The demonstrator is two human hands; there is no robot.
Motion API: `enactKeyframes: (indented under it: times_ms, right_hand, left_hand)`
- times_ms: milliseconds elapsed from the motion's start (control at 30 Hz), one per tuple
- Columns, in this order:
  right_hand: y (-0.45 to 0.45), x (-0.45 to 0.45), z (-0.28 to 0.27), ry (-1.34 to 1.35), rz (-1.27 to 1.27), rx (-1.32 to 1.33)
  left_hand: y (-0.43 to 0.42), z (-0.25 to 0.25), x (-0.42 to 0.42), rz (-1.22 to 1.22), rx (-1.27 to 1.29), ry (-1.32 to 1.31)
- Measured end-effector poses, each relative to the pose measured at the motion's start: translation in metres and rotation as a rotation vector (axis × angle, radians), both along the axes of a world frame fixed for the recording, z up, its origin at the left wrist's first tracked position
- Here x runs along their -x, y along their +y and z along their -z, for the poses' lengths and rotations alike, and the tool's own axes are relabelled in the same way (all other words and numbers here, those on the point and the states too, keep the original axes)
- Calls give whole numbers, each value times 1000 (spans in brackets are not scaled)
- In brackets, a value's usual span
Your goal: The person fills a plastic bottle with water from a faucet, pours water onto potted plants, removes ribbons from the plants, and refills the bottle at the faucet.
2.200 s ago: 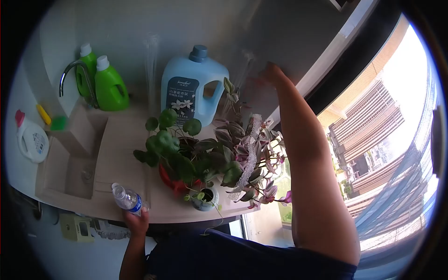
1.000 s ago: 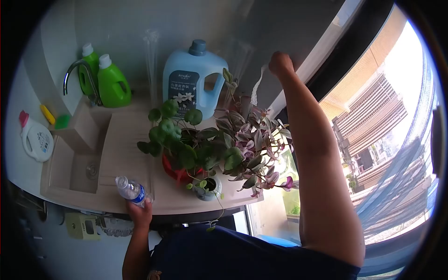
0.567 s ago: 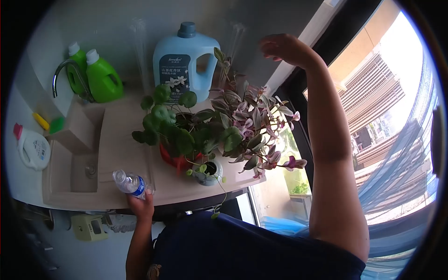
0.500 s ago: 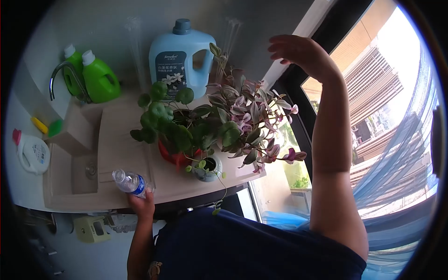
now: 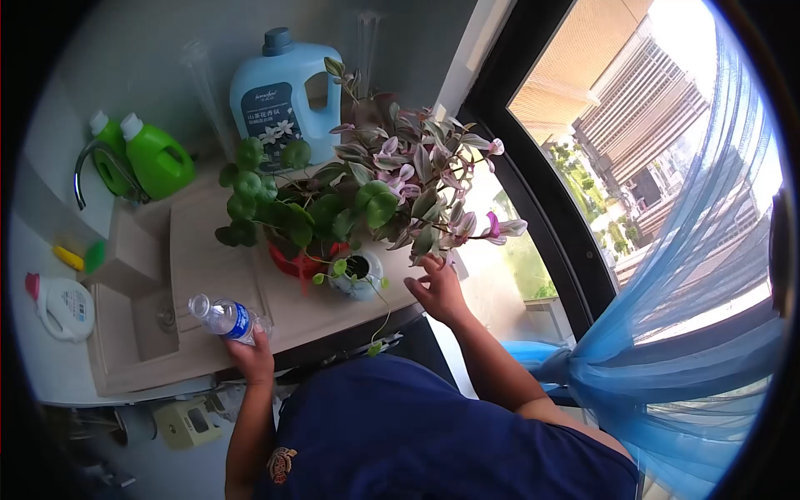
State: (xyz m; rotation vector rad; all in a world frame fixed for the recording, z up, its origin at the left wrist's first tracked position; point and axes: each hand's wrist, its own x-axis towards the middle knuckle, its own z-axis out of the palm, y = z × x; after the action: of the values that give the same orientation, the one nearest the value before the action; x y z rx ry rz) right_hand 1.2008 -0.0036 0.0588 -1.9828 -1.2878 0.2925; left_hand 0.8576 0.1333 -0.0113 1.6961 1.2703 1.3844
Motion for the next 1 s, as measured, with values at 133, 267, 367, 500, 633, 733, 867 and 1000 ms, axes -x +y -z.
enactKeyframes:
  times_ms: [133, 267, 367, 500, 633, 733, 867, 1000]
  right_hand:
    - [37, 5, 22, -257, 238, -227]
    - [56, -12, 22, -186, 125, -349]
    - [73, -52, 63, -131, -10, -270]
    - [80, -41, 36, -36, 26, -409]
    - [93, -44, 27, 20, -52, -498]
    - [103, -83, 58, -339, -90, -517]
    - [122, -114, 109, 635, -180, -738]
    - [126, -127, 119, 644, -309, -687]
  left_hand:
    - [3, 6, 4, -31, -18, 41]
    - [1, 6, 2, 22, 37, -58]
    - [4, 15, 6, -65, -35, 98]
    - [1, -4, 2, -74, -65, 66]
    - [-2, -14, 0, -125, -92, 69]
    - [-3, -17, 0, -116, -92, 82]
    - [-2, -20, 0, -120, -109, 105]
    - [-2, -15, 0, -137, -126, 112]
